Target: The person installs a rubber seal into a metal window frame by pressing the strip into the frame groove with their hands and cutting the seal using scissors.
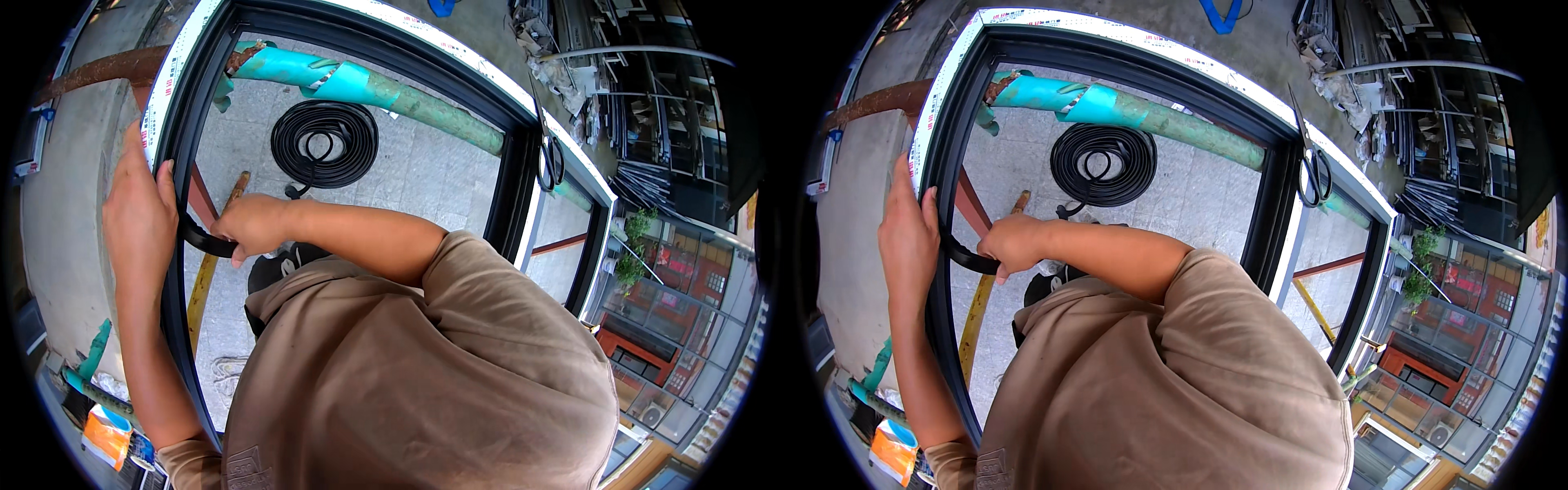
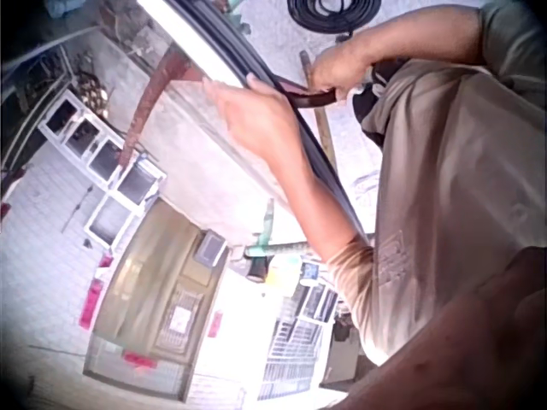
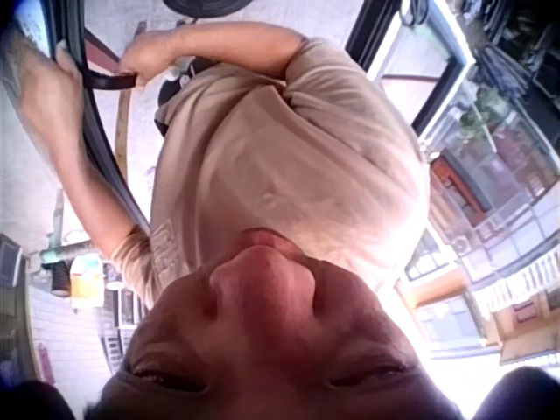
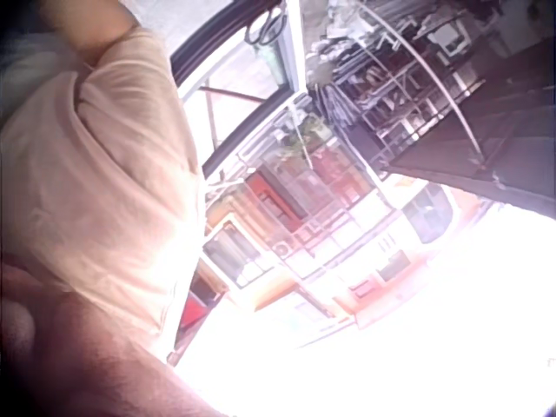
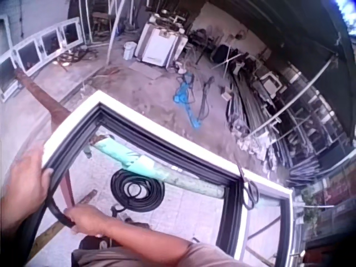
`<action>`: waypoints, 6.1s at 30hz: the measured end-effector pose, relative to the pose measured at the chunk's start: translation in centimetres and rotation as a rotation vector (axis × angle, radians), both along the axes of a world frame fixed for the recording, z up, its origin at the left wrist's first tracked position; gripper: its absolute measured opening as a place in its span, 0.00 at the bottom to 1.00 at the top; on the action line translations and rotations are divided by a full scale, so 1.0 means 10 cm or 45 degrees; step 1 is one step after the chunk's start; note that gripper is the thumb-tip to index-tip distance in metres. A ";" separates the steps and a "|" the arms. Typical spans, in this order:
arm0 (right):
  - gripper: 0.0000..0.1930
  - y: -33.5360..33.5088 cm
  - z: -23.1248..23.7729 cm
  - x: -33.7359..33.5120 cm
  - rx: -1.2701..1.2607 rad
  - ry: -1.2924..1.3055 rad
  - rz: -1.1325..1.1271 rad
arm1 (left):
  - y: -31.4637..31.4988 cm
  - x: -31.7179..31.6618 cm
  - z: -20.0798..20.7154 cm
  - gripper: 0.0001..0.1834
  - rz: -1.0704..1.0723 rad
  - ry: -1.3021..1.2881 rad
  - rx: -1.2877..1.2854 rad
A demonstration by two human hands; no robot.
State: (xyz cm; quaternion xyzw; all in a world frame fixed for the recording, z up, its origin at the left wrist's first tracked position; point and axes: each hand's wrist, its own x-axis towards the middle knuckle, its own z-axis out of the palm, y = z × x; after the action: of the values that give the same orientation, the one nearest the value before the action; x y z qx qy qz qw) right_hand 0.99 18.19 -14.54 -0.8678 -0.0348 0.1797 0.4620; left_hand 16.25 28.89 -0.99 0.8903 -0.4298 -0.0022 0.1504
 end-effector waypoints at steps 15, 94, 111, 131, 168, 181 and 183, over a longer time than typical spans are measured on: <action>0.11 0.49 0.25 -0.43 -0.497 -0.716 -0.370 | 0.03 0.03 0.09 0.33 -0.095 -0.049 -0.001; 0.11 0.39 1.26 0.22 0.266 -0.205 0.472 | 2.38 -2.13 -0.41 0.15 1.285 1.133 -1.212; 0.12 -1.35 1.87 0.83 -0.020 -0.741 -0.552 | 2.40 -1.98 0.16 0.26 1.110 0.374 -0.689; 0.26 1.28 -0.57 -0.04 0.163 0.224 1.534 | 2.37 -1.38 1.16 0.35 1.235 0.918 -0.864; 0.25 3.08 1.13 -0.59 1.377 0.013 1.792 | 2.67 -0.62 1.48 0.34 0.755 0.881 -0.169; 0.19 2.41 -1.07 -0.15 0.116 0.228 0.989 | 2.60 -0.87 1.27 0.30 0.778 0.898 -0.308; 0.22 1.93 -1.40 -0.14 -0.093 0.186 1.024 | 2.60 -0.91 1.10 0.28 0.789 0.921 -0.341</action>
State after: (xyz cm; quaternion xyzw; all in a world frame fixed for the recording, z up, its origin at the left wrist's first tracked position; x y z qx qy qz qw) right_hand -0.46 37.45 -28.52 -0.7858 -0.3319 0.4082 0.3252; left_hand 7.13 54.91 9.98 0.8913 -0.0618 -0.2110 0.3965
